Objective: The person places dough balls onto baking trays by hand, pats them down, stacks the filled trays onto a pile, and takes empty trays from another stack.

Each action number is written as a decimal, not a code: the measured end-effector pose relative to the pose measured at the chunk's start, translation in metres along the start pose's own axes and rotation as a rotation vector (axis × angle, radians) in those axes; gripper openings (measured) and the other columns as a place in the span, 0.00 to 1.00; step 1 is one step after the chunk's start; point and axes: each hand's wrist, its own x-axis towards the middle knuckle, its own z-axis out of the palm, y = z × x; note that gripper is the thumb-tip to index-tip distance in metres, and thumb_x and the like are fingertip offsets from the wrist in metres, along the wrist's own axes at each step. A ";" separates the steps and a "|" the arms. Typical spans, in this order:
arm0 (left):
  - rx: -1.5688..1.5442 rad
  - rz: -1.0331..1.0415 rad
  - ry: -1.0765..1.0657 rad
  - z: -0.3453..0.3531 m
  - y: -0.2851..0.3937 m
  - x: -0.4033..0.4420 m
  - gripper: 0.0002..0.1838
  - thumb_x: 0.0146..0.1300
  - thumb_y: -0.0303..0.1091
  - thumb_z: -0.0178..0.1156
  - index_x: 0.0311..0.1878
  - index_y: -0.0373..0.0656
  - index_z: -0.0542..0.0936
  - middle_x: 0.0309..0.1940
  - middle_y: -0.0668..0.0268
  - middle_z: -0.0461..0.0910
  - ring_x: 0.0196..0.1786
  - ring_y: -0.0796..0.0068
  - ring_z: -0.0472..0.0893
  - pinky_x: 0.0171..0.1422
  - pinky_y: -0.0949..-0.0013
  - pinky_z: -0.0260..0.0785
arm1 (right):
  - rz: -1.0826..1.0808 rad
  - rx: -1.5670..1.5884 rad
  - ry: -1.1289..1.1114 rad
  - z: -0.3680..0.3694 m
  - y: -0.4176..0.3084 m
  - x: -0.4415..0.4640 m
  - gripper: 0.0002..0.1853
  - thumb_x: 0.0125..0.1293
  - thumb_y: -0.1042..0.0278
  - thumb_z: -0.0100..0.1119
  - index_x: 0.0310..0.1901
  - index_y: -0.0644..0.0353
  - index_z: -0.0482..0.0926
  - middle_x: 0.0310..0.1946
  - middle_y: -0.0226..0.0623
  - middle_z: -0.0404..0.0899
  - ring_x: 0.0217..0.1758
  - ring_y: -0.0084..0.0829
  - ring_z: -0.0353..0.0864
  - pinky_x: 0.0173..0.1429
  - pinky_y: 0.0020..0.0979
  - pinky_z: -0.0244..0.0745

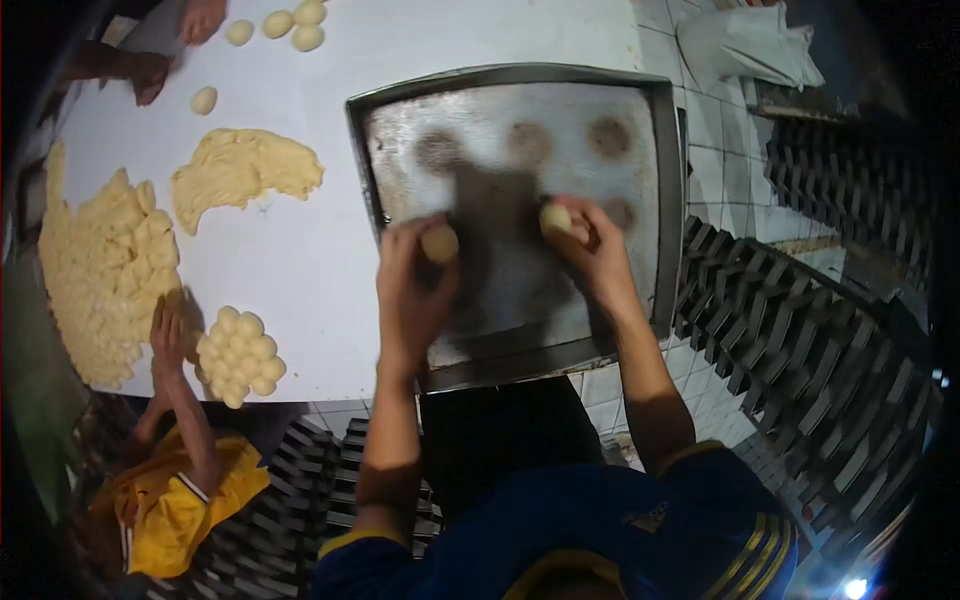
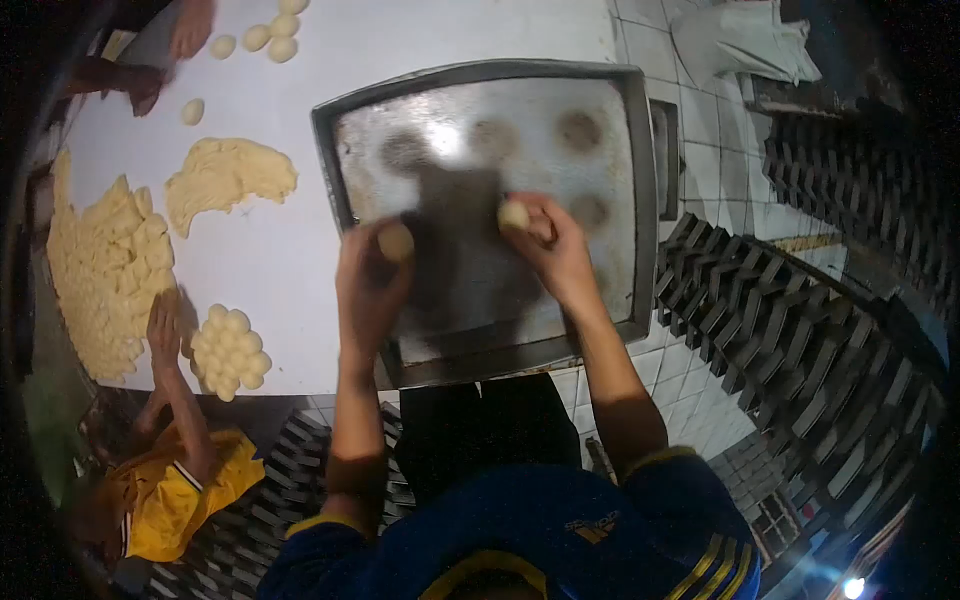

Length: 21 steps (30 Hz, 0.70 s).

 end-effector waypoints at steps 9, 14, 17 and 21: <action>0.393 0.280 0.043 0.036 -0.020 0.132 0.32 0.62 0.21 0.71 0.71 0.47 0.83 0.64 0.49 0.76 0.68 0.42 0.79 0.74 0.49 0.75 | -0.767 -0.742 0.064 0.003 -0.005 0.129 0.25 0.67 0.67 0.78 0.66 0.51 0.86 0.59 0.41 0.86 0.58 0.47 0.89 0.60 0.45 0.87; 0.493 0.239 -0.033 0.034 -0.001 0.112 0.50 0.63 0.28 0.74 0.89 0.53 0.65 0.79 0.43 0.67 0.83 0.37 0.65 0.88 0.44 0.62 | -0.822 -1.124 0.113 0.011 -0.028 0.111 0.37 0.66 0.60 0.79 0.77 0.51 0.78 0.71 0.48 0.81 0.72 0.48 0.83 0.75 0.51 0.80; 0.534 0.417 0.068 0.048 -0.027 0.118 0.48 0.69 0.34 0.73 0.89 0.45 0.62 0.85 0.42 0.62 0.86 0.37 0.62 0.90 0.41 0.59 | -0.944 -1.063 0.029 0.020 -0.021 0.123 0.44 0.66 0.52 0.80 0.79 0.62 0.73 0.77 0.53 0.76 0.84 0.49 0.73 0.85 0.50 0.71; 0.791 0.459 -0.005 0.061 -0.045 0.121 0.43 0.78 0.39 0.64 0.90 0.38 0.59 0.89 0.40 0.55 0.90 0.36 0.57 0.91 0.42 0.56 | -0.940 -1.176 -0.024 0.021 0.005 0.132 0.43 0.73 0.52 0.74 0.81 0.68 0.69 0.84 0.56 0.68 0.89 0.53 0.65 0.90 0.51 0.64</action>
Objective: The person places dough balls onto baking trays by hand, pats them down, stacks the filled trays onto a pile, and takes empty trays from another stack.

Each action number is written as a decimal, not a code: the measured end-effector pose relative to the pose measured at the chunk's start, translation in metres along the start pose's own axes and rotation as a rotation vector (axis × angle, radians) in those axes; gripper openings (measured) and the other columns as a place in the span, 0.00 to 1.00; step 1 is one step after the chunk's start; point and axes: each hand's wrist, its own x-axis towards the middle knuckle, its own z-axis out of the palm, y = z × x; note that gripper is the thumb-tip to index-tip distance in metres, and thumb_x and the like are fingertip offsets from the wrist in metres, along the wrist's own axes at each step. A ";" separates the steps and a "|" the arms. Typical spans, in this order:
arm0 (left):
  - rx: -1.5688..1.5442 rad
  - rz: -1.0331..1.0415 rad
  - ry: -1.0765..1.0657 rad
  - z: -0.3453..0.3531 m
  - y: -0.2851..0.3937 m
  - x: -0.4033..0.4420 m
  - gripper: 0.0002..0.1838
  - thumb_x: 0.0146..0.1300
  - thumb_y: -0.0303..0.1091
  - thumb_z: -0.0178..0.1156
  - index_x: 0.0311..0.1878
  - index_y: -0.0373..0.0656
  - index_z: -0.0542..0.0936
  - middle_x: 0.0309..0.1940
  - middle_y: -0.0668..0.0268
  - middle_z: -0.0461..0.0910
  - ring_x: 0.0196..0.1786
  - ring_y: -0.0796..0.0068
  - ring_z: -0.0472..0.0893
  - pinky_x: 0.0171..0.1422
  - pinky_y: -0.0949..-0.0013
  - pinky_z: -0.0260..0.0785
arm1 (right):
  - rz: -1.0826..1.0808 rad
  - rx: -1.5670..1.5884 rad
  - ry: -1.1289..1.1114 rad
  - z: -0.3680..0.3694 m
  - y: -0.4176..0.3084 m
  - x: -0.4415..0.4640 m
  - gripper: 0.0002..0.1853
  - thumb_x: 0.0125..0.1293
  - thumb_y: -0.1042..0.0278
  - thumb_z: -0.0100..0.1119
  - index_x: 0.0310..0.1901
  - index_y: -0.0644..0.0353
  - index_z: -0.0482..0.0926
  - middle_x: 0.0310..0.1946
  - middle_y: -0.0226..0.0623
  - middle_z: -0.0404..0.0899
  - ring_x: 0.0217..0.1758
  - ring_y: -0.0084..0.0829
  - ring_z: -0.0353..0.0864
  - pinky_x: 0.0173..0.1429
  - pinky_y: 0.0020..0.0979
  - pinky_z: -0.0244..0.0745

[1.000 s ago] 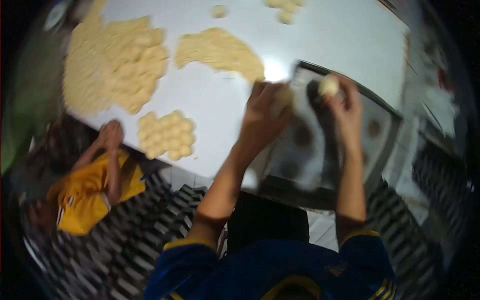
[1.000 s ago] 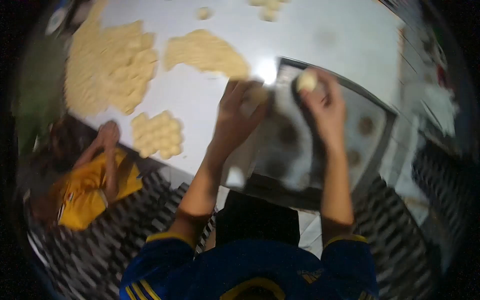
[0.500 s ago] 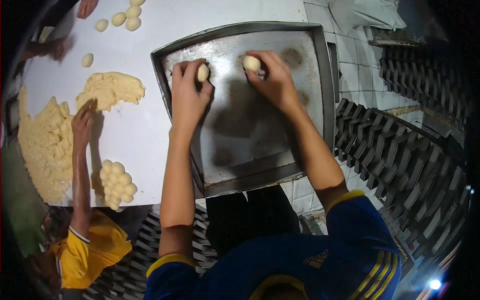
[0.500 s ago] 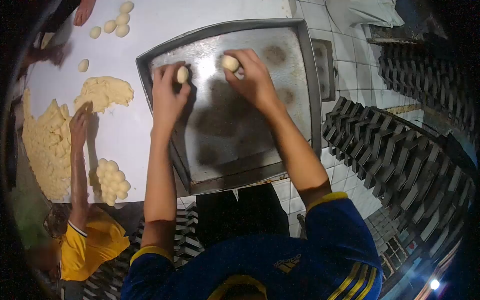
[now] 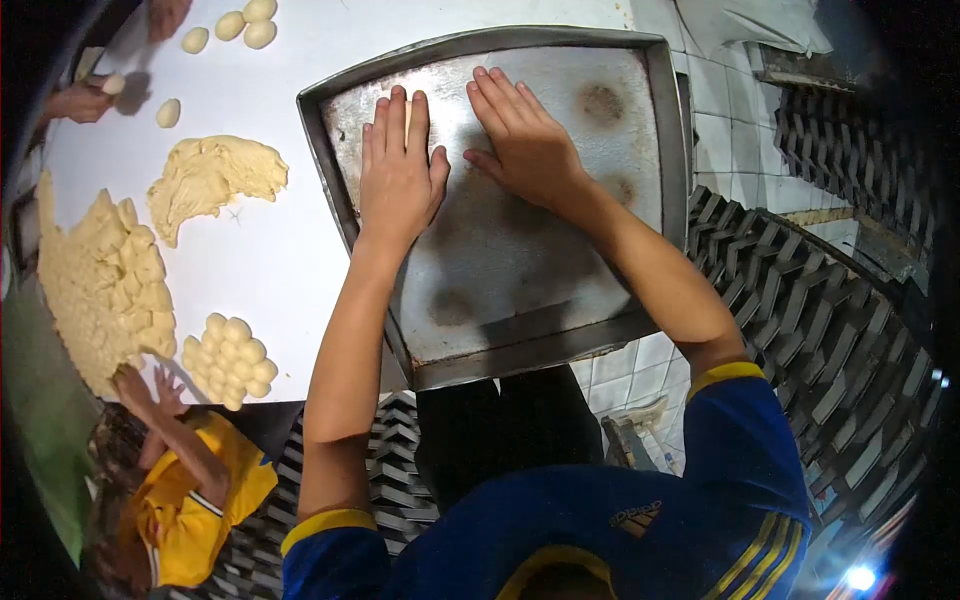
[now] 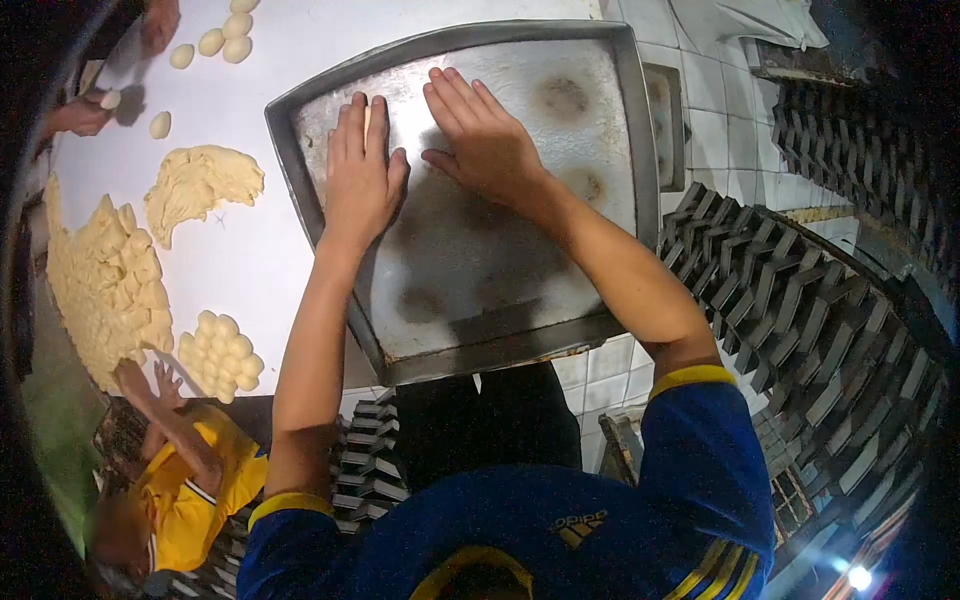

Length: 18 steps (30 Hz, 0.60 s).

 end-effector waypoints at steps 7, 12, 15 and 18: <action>-0.338 -0.101 0.091 -0.018 0.000 0.009 0.43 0.78 0.36 0.61 0.89 0.29 0.57 0.92 0.42 0.51 0.93 0.38 0.52 0.94 0.38 0.48 | 0.297 0.820 0.092 -0.019 0.037 0.012 0.39 0.84 0.48 0.61 0.84 0.68 0.67 0.86 0.57 0.66 0.91 0.54 0.61 0.93 0.49 0.58; -0.050 -0.042 -0.039 0.003 0.001 0.002 0.43 0.79 0.40 0.65 0.88 0.31 0.60 0.91 0.44 0.55 0.93 0.37 0.53 0.94 0.37 0.49 | 0.036 0.071 -0.040 -0.002 0.006 0.001 0.30 0.84 0.63 0.59 0.82 0.66 0.71 0.84 0.56 0.69 0.91 0.55 0.62 0.92 0.48 0.57; -0.195 -0.082 -0.048 -0.008 -0.001 0.006 0.41 0.80 0.34 0.64 0.90 0.37 0.59 0.91 0.42 0.54 0.92 0.37 0.55 0.93 0.39 0.53 | 0.005 0.070 0.007 0.019 0.029 -0.001 0.31 0.88 0.54 0.56 0.82 0.64 0.70 0.84 0.50 0.70 0.90 0.49 0.65 0.92 0.46 0.58; -0.496 0.010 0.144 -0.051 -0.006 0.012 0.40 0.78 0.28 0.65 0.89 0.41 0.63 0.90 0.41 0.56 0.90 0.35 0.59 0.92 0.41 0.56 | 0.562 0.972 0.158 -0.030 0.019 0.032 0.24 0.87 0.57 0.58 0.77 0.59 0.79 0.77 0.46 0.80 0.81 0.41 0.76 0.85 0.41 0.68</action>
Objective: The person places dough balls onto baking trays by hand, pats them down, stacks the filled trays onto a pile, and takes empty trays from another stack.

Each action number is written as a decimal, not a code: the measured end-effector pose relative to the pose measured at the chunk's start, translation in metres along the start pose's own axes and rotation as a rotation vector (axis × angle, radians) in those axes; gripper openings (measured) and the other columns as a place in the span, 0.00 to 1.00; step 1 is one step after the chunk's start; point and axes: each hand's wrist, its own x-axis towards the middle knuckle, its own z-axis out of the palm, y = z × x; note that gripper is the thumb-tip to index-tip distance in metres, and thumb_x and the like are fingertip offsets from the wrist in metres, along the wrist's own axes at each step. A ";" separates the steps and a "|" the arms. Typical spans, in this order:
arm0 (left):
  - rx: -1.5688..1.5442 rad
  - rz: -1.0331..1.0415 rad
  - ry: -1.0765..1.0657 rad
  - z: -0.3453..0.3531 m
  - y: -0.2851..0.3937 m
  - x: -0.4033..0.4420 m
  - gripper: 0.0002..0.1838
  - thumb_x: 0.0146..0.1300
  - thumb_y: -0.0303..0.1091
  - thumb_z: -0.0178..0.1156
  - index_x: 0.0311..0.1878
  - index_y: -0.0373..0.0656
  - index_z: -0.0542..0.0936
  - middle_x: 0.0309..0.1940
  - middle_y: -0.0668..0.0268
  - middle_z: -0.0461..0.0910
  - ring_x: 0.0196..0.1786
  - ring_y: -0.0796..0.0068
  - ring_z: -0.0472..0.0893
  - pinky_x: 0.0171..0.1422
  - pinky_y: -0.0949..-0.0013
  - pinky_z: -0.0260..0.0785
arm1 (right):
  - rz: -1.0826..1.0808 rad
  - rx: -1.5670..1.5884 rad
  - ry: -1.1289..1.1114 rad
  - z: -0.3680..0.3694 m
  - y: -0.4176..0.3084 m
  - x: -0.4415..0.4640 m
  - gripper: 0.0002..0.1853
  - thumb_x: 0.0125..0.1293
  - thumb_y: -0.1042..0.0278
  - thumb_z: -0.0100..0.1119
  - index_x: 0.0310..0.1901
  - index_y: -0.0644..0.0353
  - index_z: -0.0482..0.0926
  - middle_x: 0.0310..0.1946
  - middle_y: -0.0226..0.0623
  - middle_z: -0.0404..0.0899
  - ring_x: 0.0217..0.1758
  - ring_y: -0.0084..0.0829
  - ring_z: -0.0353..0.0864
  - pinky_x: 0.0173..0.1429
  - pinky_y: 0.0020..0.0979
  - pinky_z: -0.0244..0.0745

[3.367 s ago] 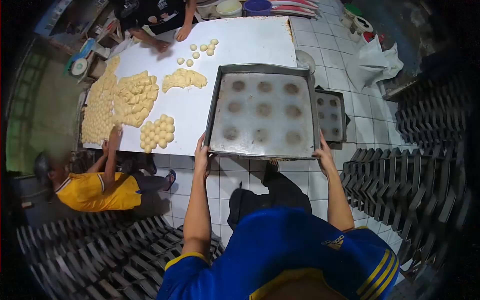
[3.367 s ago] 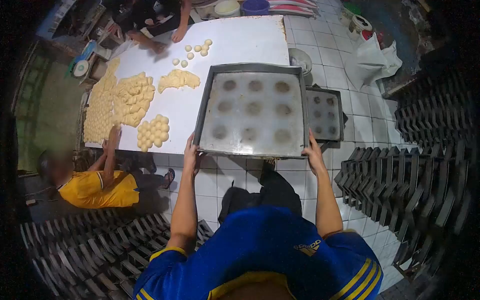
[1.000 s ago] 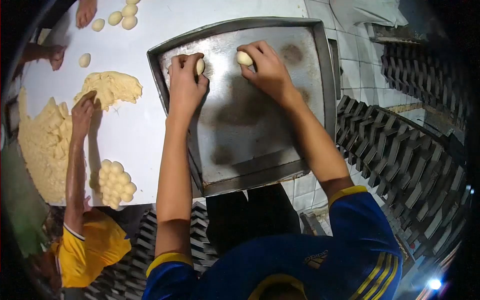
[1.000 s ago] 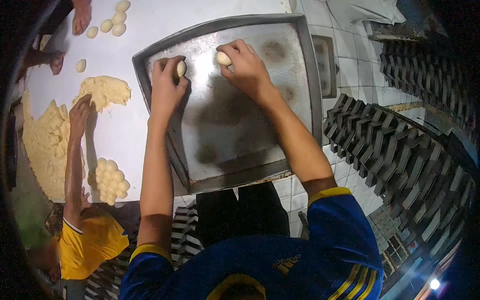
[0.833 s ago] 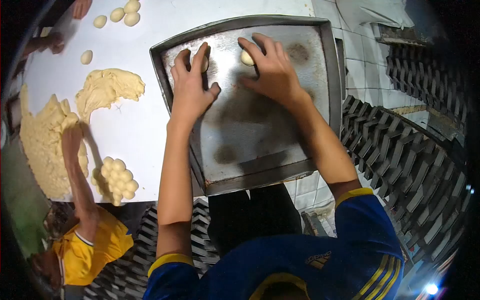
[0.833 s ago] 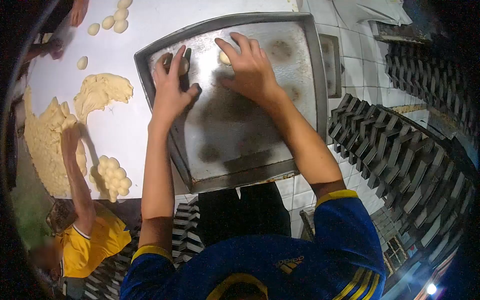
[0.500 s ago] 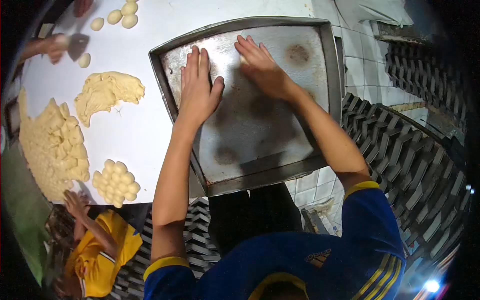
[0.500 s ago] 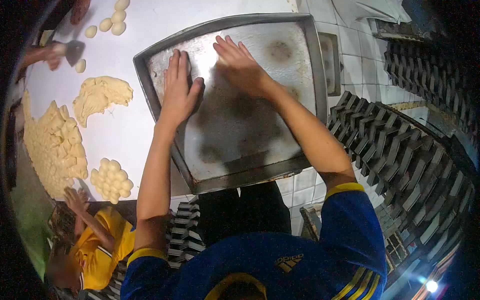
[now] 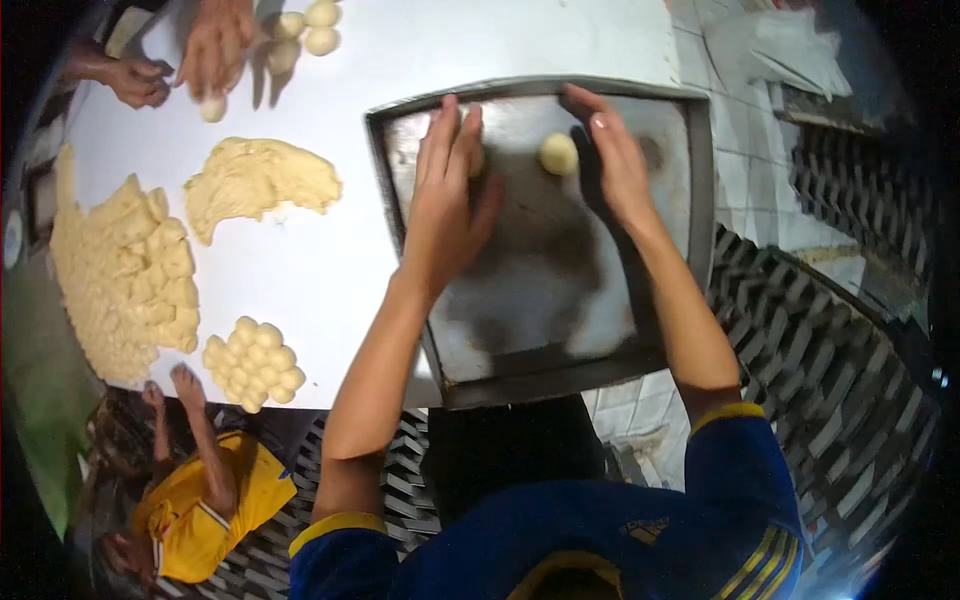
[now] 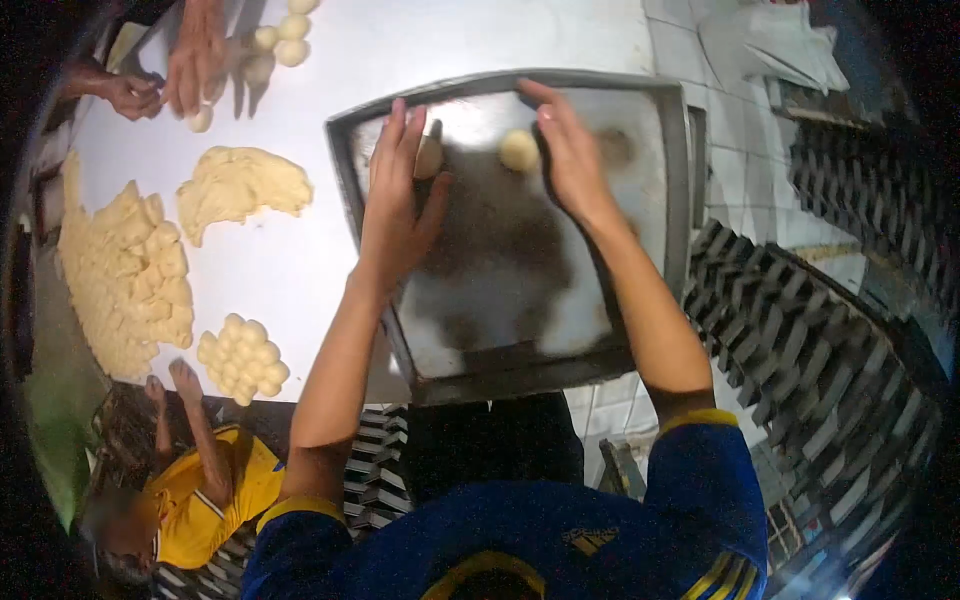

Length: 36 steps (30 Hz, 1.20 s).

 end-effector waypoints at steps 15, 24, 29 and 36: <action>0.372 -0.249 0.385 -0.144 -0.206 0.112 0.36 0.67 0.34 0.71 0.79 0.48 0.77 0.68 0.45 0.79 0.74 0.40 0.78 0.79 0.47 0.72 | -0.458 -0.569 -0.158 0.240 -0.061 0.175 0.27 0.72 0.53 0.76 0.66 0.60 0.85 0.54 0.51 0.90 0.57 0.47 0.92 0.62 0.44 0.86; 0.400 -0.257 0.199 -0.152 -0.235 0.135 0.28 0.63 0.40 0.76 0.68 0.49 0.86 0.51 0.49 0.88 0.58 0.47 0.88 0.65 0.50 0.80 | -0.382 -0.794 -0.083 0.283 -0.067 0.211 0.22 0.71 0.69 0.67 0.66 0.58 0.83 0.52 0.60 0.87 0.54 0.60 0.90 0.61 0.54 0.88; 0.315 -0.239 0.350 -0.161 -0.179 0.116 0.28 0.64 0.43 0.77 0.65 0.41 0.86 0.56 0.51 0.90 0.58 0.57 0.90 0.63 0.58 0.82 | -0.332 -0.414 -0.179 0.212 -0.108 0.177 0.22 0.68 0.66 0.69 0.63 0.62 0.85 0.53 0.55 0.89 0.47 0.61 0.91 0.56 0.55 0.86; -0.053 -0.144 0.253 -0.099 0.011 -0.041 0.24 0.64 0.23 0.73 0.64 0.41 0.85 0.55 0.56 0.86 0.55 0.55 0.87 0.60 0.59 0.82 | -0.186 -0.177 -0.212 0.043 -0.088 -0.026 0.24 0.72 0.73 0.77 0.68 0.57 0.83 0.56 0.34 0.90 0.51 0.23 0.88 0.57 0.29 0.85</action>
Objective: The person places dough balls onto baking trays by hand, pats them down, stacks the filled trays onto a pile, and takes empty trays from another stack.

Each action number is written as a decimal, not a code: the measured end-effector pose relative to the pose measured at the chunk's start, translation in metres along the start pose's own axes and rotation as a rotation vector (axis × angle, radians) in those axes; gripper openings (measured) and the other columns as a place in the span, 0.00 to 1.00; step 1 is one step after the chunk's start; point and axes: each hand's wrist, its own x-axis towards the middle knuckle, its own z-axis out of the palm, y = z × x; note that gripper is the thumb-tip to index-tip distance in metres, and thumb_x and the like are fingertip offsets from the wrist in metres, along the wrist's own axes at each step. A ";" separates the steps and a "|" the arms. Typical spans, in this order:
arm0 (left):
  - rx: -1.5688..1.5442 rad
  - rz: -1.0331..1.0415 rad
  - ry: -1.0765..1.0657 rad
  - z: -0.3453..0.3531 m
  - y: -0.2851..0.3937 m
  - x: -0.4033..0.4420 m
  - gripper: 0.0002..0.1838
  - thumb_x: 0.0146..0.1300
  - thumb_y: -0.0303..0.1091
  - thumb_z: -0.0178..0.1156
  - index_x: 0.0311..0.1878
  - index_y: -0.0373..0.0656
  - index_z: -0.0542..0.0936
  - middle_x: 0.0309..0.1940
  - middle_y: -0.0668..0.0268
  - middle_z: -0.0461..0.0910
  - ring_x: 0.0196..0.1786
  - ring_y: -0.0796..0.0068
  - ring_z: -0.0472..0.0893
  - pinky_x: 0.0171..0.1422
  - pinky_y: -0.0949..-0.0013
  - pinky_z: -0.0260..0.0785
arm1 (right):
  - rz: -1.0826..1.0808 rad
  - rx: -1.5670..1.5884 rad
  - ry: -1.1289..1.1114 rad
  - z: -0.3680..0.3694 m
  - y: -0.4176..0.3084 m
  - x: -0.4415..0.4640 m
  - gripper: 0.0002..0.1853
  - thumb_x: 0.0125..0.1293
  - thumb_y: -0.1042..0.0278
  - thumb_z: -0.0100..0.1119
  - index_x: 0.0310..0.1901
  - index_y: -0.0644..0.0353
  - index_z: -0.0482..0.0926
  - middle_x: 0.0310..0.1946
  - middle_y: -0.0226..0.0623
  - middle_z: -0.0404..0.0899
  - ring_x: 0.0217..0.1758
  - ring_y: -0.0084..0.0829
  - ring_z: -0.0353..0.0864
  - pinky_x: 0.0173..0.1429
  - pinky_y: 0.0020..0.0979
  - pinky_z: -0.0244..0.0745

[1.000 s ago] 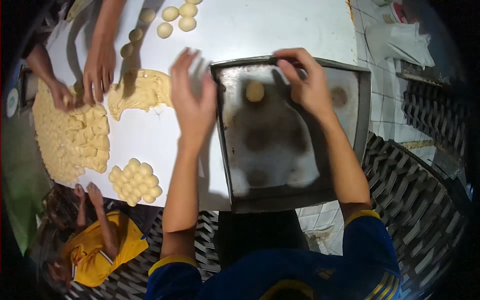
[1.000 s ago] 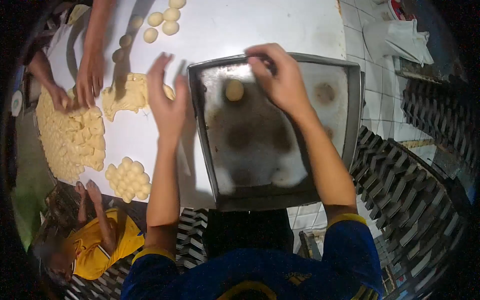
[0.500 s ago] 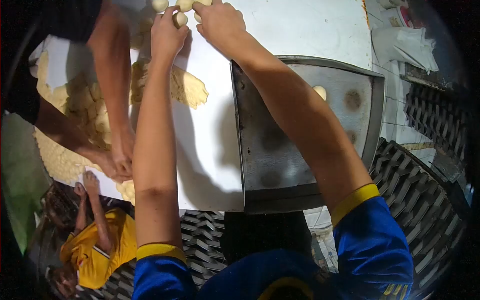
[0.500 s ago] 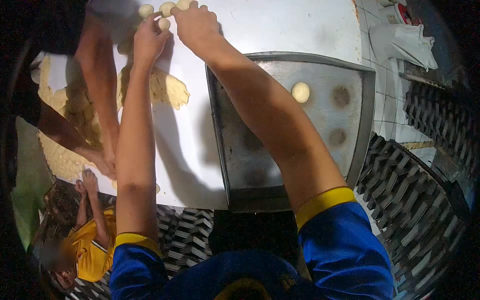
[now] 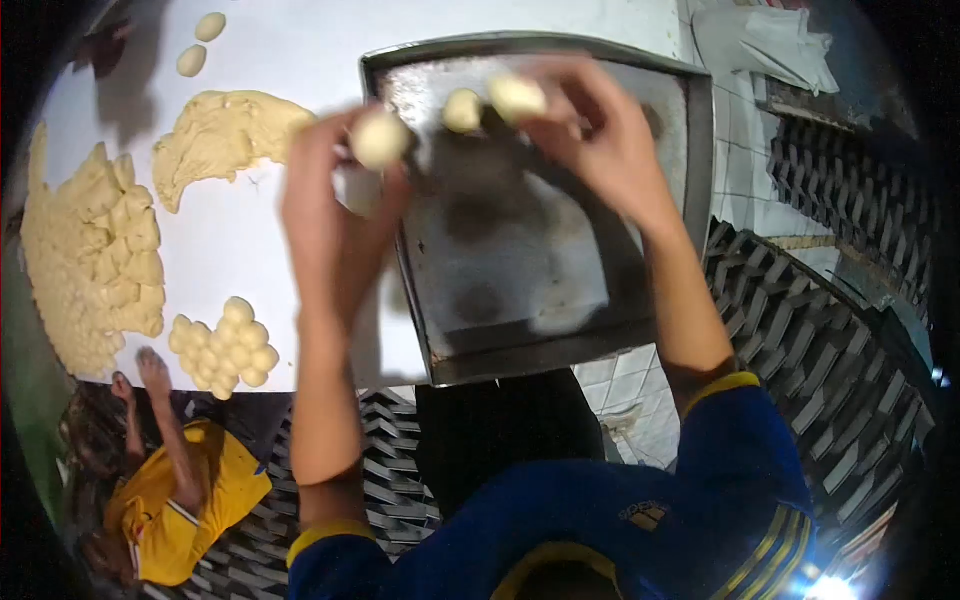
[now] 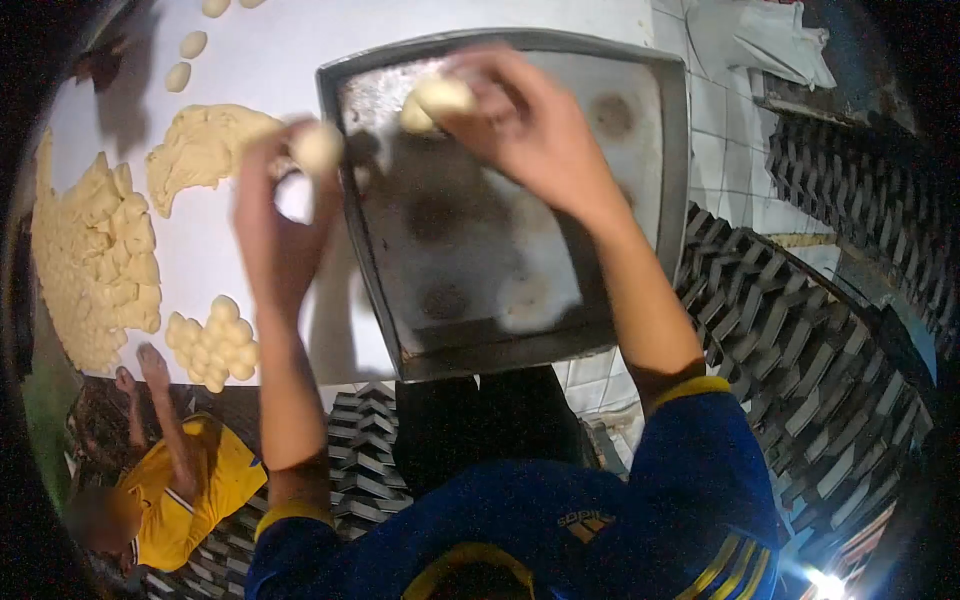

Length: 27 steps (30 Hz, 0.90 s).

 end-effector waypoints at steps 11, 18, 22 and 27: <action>0.215 -0.197 -0.239 0.099 0.004 -0.127 0.30 0.63 0.18 0.72 0.69 0.44 0.81 0.59 0.52 0.78 0.65 0.46 0.80 0.72 0.51 0.76 | 0.064 -0.481 -0.054 -0.021 0.078 -0.158 0.29 0.64 0.67 0.82 0.68 0.53 0.86 0.59 0.42 0.86 0.58 0.42 0.90 0.60 0.43 0.88; 0.328 -0.083 -0.203 0.106 0.023 -0.133 0.43 0.66 0.22 0.73 0.84 0.43 0.69 0.78 0.45 0.71 0.79 0.38 0.71 0.86 0.43 0.62 | -0.105 -0.623 -0.073 -0.020 0.051 -0.156 0.41 0.72 0.54 0.75 0.82 0.57 0.72 0.77 0.51 0.71 0.78 0.54 0.77 0.80 0.54 0.76; 0.395 -0.040 -0.256 0.132 0.007 -0.145 0.44 0.71 0.26 0.70 0.88 0.39 0.62 0.87 0.43 0.61 0.88 0.36 0.62 0.90 0.40 0.56 | -0.224 -0.751 -0.149 0.006 0.088 -0.153 0.46 0.75 0.50 0.72 0.87 0.62 0.63 0.85 0.49 0.64 0.89 0.50 0.63 0.89 0.51 0.63; 0.555 -0.006 -0.338 0.133 -0.003 -0.152 0.43 0.79 0.37 0.62 0.90 0.37 0.58 0.90 0.46 0.57 0.92 0.40 0.56 0.93 0.36 0.49 | -0.215 -0.696 -0.219 0.001 0.108 -0.155 0.47 0.79 0.45 0.65 0.88 0.64 0.59 0.89 0.49 0.59 0.94 0.50 0.53 0.95 0.50 0.51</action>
